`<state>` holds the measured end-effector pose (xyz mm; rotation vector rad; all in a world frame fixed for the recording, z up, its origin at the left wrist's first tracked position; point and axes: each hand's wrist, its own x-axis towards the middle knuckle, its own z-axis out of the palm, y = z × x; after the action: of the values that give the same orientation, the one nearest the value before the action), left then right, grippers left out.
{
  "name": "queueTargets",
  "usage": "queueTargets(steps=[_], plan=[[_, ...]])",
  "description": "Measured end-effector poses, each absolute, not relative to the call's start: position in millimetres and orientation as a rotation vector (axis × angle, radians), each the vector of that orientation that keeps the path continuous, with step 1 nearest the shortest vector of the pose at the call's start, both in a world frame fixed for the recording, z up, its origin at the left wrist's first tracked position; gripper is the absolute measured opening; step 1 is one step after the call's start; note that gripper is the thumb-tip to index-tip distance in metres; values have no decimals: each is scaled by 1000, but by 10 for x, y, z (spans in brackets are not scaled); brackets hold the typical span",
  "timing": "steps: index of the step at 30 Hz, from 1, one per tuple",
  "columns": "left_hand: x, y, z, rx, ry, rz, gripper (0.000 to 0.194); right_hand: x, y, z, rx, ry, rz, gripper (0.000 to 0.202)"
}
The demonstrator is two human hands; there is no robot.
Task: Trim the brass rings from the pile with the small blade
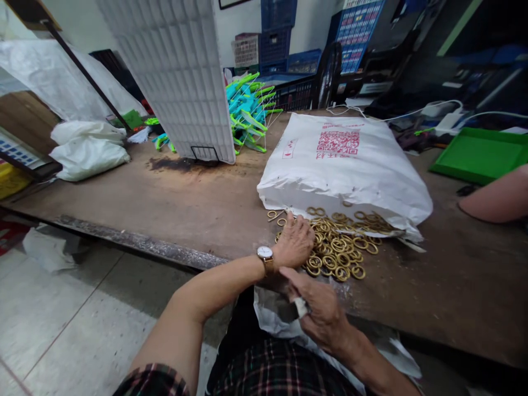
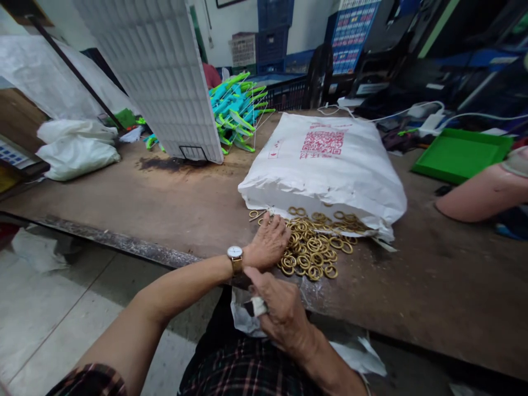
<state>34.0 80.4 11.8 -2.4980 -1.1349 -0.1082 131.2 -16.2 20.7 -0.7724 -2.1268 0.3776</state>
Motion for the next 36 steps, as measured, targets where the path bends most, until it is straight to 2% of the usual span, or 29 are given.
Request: queueTargets(steps=[6, 36], plan=[[321, 771, 103, -2452, -1094, -140, 35, 1130, -133, 123, -710, -2266, 360, 57], [301, 794, 61, -2507, -1116, -168, 34, 1077, -59, -98, -646, -2251, 314, 55]])
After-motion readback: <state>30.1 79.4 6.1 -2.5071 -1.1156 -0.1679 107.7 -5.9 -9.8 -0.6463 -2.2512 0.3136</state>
